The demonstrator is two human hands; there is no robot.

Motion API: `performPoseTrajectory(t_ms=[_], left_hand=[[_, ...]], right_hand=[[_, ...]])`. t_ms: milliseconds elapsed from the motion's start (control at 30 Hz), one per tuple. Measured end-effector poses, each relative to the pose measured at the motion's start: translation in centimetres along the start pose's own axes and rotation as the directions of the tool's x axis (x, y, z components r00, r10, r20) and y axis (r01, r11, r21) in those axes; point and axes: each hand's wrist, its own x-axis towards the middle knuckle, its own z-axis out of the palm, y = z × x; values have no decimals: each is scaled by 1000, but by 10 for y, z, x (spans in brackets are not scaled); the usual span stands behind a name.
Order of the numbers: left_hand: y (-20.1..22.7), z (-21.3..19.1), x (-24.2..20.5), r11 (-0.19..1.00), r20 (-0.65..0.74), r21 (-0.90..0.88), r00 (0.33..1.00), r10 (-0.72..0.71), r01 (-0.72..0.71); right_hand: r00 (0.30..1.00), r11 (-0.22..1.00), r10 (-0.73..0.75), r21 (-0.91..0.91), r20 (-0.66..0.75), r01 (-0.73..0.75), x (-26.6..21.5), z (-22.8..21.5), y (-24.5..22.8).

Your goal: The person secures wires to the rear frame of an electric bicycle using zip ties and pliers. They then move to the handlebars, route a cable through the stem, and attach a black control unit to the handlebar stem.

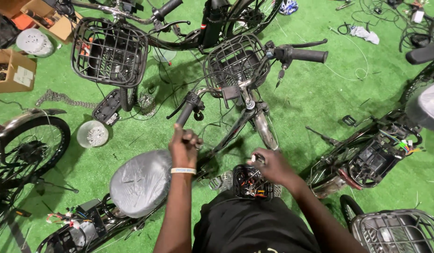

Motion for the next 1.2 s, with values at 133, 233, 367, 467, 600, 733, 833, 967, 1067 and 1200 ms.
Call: performPoseTrajectory(t_ms=[133,233,367,467,600,733,833,967,1067,1200], left_hand=[[26,-74,55,987,-90,70,985,148,-142],[24,-89,61,937,-98,325,981,169,-129],[-5,-105,58,405,43,883,902,429,-235],[-29,-80,39,-18,257,957,822,507,-289],[-72,-29,0,192,407,882,902,146,-429],[-145,-31,7,607,402,768,892,-208,-205],[-163,-24,7,822,142,536,940,-311,191],[-129,1,-12,855,158,387,888,-431,346],[-119,2,-10,863,246,288,838,-486,416],[-128,-8,-2,844,324,-8,799,-506,537]], right_hand=[[996,996,90,5,-22,-89,-9,-6,84],[934,923,350,-143,-76,-357,-13,-5,126],[914,920,387,-8,-120,-391,-10,2,103],[915,851,371,452,-159,-266,-11,-8,36],[930,650,334,752,-152,-111,-6,-22,-50],[954,725,286,672,-95,-151,7,-5,-20],[967,862,251,464,-43,-203,0,-17,-40],[967,828,210,552,-144,-98,-1,-18,-46],[941,768,246,639,-232,-44,0,-20,-33],[865,851,293,523,-407,-43,7,-21,5]])
